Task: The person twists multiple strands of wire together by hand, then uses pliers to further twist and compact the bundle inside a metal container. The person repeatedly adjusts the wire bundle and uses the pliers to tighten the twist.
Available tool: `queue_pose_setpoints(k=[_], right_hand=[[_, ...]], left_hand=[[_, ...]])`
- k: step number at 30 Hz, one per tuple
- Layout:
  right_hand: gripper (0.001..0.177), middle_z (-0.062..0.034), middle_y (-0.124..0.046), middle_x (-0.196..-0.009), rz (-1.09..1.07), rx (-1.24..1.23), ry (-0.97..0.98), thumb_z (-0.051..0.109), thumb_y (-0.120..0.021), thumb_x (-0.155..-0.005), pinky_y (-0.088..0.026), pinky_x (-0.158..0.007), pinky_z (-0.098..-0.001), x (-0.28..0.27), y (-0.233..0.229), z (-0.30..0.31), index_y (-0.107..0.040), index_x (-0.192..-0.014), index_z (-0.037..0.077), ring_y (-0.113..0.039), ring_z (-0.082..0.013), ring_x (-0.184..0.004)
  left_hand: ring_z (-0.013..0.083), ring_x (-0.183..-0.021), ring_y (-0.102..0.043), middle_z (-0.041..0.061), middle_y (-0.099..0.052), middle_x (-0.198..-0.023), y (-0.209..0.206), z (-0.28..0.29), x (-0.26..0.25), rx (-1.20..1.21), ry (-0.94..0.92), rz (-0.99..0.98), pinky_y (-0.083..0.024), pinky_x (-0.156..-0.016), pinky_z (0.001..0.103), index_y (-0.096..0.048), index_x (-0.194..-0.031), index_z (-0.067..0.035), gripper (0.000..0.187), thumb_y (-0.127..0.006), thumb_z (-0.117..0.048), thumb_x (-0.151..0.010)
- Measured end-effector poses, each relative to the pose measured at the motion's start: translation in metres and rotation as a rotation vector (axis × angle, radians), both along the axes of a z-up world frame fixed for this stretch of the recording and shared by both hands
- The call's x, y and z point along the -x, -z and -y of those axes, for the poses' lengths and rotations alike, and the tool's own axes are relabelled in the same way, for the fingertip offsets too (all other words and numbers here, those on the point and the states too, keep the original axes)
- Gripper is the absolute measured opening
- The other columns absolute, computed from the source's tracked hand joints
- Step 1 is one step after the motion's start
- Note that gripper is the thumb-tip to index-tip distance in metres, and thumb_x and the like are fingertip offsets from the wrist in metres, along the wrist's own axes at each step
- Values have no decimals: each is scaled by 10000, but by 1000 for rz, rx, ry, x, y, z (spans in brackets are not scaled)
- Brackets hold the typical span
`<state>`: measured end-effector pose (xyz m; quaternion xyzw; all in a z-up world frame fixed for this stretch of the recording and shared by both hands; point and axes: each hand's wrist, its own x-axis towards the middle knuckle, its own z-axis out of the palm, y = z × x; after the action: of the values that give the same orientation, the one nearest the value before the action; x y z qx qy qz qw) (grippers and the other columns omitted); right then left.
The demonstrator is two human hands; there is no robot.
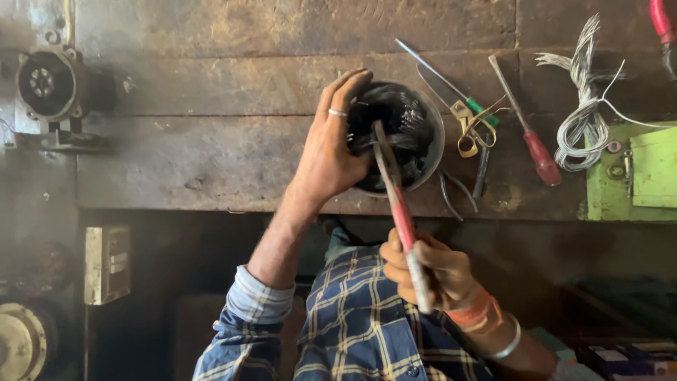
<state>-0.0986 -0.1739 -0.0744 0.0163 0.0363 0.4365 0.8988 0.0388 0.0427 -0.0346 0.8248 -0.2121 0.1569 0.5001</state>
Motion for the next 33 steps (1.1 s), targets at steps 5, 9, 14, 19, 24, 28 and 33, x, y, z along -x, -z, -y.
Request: queue_pose_setpoints(k=[5,9,14,19,24,28,33], right_hand=[[225,43,-490,-624,266,374,-166,135,-718,-992,-318,-392,-211,-4,26,-4,-653,-1136,-25,-466,-10,-487],[182,1,-549,-747,769,576,-69,95,-790,-921,-381,-539,-248,-16,31,14,-688,-1039,2,-504,-58,-644],[226,-61,-652,-954,1438,428,589,196,-852,-869,-488,-655,-281,-34,20,64,-736,-1022,76,-651,-166,-815],[123,-128,-679,-937,1798,2105,724,125,-811,-898,-522,-701,-353,-11,25,131,-737,-941,36,-664,-246,-824],[362,-228,-690,-723,548,2526,128,275,-861,-751,-543,-626,-432,11,101,164,-729,-892,-30,-703,-340,-652],[452,-250,-704,-755,546,2522,127,334,-863,-707,-560,-685,-448,3,141,179,-701,-899,-41,-725,-381,-696],[544,-249,-718,-915,604,2735,194,344,-879,-740,-553,-783,-506,-22,132,184,-648,-1088,-5,-698,-435,-840]], left_hand=[[347,-1440,-538,208,-486,-1536,8,-5,1,116,22,35,-520,-1188,400,-469,-1463,-66,709,-851,-31,-867],[367,-1458,-526,199,-491,-1506,24,-3,1,281,8,63,-516,-1215,434,-510,-1360,-83,633,-841,10,-829],[326,-1444,-514,94,-550,-1344,29,0,2,375,8,170,-383,-1283,490,-550,-1278,-127,580,-661,104,-757],[409,-1311,-493,109,-571,-1304,5,4,18,-298,-239,332,-321,-1145,610,-644,-1207,-148,593,-785,-50,-639],[305,-1210,-577,39,-631,-1358,-8,1,14,-439,-157,316,-440,-1076,486,-633,-1254,-160,503,-824,-71,-797],[363,-1227,-585,127,-632,-1336,-13,-5,0,-239,-26,194,-469,-1100,479,-608,-1348,-91,654,-788,-47,-721],[224,-960,-776,111,-732,-1154,-2,-5,11,36,-25,72,-522,-1123,482,-599,-1311,-42,583,-773,25,-759]])
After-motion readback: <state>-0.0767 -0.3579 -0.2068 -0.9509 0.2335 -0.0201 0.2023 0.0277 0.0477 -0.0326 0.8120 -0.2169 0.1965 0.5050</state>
